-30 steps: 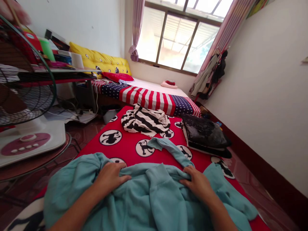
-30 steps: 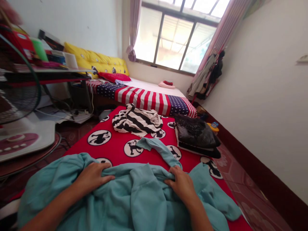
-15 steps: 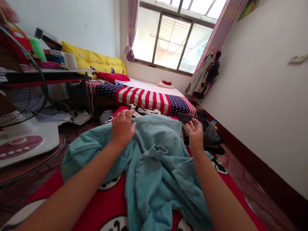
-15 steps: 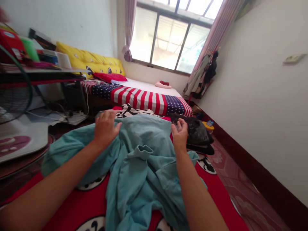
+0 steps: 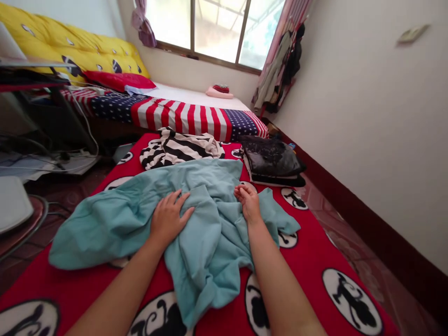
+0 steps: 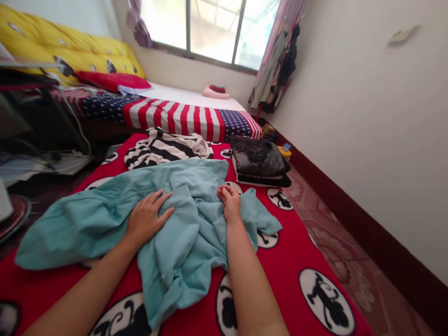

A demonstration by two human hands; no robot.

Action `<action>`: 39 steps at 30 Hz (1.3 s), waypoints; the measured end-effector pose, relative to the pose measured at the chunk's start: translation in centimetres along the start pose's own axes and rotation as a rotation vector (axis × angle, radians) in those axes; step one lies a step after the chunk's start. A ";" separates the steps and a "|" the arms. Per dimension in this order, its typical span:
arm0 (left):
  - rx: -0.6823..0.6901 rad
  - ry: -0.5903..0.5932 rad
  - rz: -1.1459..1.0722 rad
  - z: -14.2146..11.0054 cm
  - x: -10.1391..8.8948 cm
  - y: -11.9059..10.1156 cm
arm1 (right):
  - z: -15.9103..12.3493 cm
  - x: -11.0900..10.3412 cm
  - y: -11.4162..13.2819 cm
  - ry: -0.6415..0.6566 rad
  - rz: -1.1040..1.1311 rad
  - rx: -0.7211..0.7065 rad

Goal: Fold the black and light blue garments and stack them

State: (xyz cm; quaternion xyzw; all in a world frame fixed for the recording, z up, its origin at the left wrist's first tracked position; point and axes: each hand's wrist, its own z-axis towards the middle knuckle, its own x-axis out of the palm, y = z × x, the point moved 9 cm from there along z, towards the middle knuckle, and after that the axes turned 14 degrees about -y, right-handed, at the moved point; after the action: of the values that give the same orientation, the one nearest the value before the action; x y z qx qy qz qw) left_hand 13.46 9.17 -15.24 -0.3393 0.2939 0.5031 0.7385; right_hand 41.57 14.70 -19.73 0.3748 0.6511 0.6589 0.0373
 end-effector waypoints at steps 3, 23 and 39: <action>-0.004 -0.003 -0.031 0.0 -0.2 0.0 | -0.3 0.2 0.1 0.014 -0.010 -0.006; -0.112 -0.057 0.038 -0.5 0.0 1.2 | -5.3 0.7 2.7 0.133 -0.634 -0.453; -0.107 -0.042 -0.135 -0.5 -0.2 0.8 | -6.0 -6.3 15.7 0.107 -1.606 -1.221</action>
State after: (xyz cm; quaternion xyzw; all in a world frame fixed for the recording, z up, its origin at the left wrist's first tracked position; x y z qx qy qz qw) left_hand 12.57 8.84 -15.54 -0.3868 0.2275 0.4741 0.7575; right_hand 49.74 4.01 -7.83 -0.2876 0.2629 0.6755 0.6260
